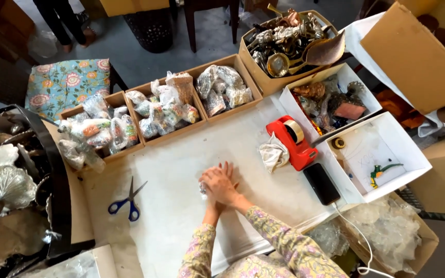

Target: Wrapping small objects and a brass statue in bubble wrap at a packing station.

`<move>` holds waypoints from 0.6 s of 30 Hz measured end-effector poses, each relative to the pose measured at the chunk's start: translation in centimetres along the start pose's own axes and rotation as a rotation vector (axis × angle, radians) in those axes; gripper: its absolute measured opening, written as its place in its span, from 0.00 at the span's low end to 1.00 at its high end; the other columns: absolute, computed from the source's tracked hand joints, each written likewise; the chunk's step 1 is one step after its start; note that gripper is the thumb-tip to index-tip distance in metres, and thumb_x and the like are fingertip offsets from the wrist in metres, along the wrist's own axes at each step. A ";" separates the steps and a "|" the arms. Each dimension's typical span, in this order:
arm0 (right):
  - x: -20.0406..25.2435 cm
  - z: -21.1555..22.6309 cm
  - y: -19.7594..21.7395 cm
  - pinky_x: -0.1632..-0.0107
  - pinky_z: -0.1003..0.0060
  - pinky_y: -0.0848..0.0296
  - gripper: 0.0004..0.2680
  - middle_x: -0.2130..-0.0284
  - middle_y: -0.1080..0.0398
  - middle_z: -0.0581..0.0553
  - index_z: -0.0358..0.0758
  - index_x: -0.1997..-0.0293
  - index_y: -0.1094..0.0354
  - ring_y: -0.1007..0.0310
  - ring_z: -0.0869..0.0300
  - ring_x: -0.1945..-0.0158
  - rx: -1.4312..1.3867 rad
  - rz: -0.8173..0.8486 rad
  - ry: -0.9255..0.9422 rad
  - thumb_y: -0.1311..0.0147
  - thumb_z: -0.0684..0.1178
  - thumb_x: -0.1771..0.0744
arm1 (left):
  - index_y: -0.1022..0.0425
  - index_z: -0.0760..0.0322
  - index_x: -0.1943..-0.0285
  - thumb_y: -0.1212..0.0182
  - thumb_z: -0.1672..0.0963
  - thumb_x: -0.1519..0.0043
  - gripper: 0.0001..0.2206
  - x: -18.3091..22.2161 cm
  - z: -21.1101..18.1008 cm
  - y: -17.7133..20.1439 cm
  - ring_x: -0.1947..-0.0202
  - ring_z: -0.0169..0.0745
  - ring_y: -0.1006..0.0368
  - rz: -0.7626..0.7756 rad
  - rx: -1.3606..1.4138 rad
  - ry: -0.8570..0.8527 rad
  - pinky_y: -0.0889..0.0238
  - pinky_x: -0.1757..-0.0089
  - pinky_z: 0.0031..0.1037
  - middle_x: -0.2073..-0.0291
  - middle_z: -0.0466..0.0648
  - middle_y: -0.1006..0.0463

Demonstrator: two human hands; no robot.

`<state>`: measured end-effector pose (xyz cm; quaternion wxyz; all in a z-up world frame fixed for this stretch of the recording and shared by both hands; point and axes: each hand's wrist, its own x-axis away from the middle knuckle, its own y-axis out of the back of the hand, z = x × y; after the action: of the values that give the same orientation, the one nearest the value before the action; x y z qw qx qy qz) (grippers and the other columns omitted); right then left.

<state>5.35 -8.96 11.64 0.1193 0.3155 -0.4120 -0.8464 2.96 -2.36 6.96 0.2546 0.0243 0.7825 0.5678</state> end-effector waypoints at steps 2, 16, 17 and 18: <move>0.5 0.2 -0.7 0.37 0.50 0.39 0.07 0.53 0.30 0.42 0.41 0.55 0.28 0.34 0.48 0.42 0.023 0.046 0.012 0.42 0.48 0.35 | 0.50 0.60 0.19 0.47 0.45 0.34 0.35 0.9 0.5 -2.7 0.22 0.60 0.59 -0.012 -0.044 0.007 0.69 0.31 0.54 0.21 0.55 0.50; -2.2 0.9 -1.2 0.43 0.46 0.39 0.09 0.55 0.31 0.45 0.43 0.56 0.30 0.34 0.49 0.47 0.138 0.212 -0.108 0.41 0.52 0.36 | 0.46 0.42 0.20 0.46 0.42 0.38 0.35 2.2 2.3 -8.5 0.24 0.56 0.57 0.202 -0.045 0.032 0.69 0.33 0.58 0.22 0.50 0.51; -2.2 0.9 -1.3 0.44 0.47 0.39 0.09 0.56 0.32 0.44 0.43 0.56 0.30 0.34 0.49 0.48 0.154 0.216 -0.102 0.41 0.52 0.36 | 0.46 0.42 0.21 0.46 0.42 0.38 0.34 2.1 2.1 -7.6 0.24 0.54 0.57 0.163 -0.051 0.044 0.70 0.33 0.59 0.22 0.48 0.51; -2.2 1.0 -1.3 0.44 0.47 0.39 0.09 0.56 0.32 0.44 0.43 0.57 0.30 0.35 0.49 0.48 0.172 0.218 -0.093 0.41 0.52 0.36 | 0.45 0.41 0.21 0.47 0.42 0.38 0.34 1.9 1.9 -6.7 0.24 0.52 0.56 0.121 -0.059 0.057 0.70 0.33 0.59 0.22 0.47 0.51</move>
<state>6.54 -6.49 12.04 0.1641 0.2382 -0.5200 -0.8037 3.77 -2.49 -0.26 0.1981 0.0477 0.7694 0.6054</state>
